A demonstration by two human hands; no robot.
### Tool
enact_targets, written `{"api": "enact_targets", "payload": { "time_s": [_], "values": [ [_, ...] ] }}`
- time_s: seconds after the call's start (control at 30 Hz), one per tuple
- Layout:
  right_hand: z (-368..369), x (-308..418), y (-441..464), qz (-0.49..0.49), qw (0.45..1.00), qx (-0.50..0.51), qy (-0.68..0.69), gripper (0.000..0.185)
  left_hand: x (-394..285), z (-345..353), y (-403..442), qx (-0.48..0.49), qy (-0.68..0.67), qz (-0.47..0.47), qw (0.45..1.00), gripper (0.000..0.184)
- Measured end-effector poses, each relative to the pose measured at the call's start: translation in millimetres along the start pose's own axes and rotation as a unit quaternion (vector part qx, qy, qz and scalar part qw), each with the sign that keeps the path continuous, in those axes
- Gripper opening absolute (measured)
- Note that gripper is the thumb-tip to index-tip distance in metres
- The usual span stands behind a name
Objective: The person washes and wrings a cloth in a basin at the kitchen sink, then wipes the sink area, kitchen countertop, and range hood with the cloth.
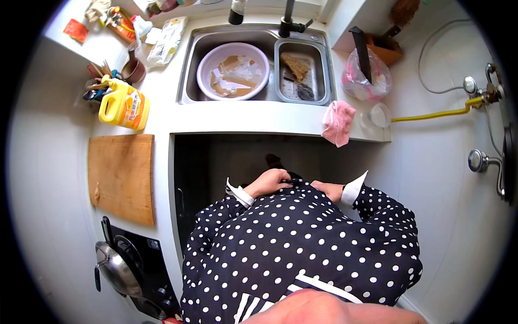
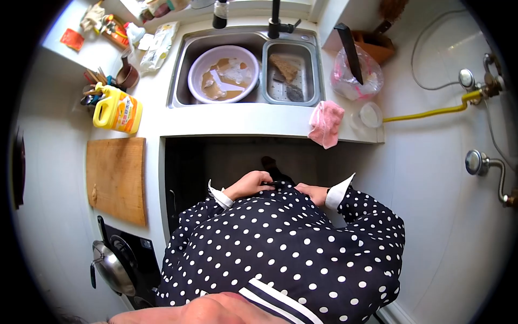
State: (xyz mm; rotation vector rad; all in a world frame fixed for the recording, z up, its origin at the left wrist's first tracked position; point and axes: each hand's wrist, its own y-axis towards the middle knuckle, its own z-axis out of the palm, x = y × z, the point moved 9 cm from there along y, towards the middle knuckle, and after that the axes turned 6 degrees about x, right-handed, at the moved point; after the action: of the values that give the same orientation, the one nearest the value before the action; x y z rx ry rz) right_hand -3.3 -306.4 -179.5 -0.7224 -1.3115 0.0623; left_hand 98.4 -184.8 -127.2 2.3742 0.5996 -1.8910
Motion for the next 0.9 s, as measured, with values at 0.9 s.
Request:
{"api": "enact_targets", "payload": {
  "time_s": [0.9],
  "values": [
    [-35, 22, 31, 0.236, 0.970, 0.003, 0.057, 0.064, -79, -41, -76, -0.045, -0.328, 0.079, 0.940, 0.019]
  ]
}}
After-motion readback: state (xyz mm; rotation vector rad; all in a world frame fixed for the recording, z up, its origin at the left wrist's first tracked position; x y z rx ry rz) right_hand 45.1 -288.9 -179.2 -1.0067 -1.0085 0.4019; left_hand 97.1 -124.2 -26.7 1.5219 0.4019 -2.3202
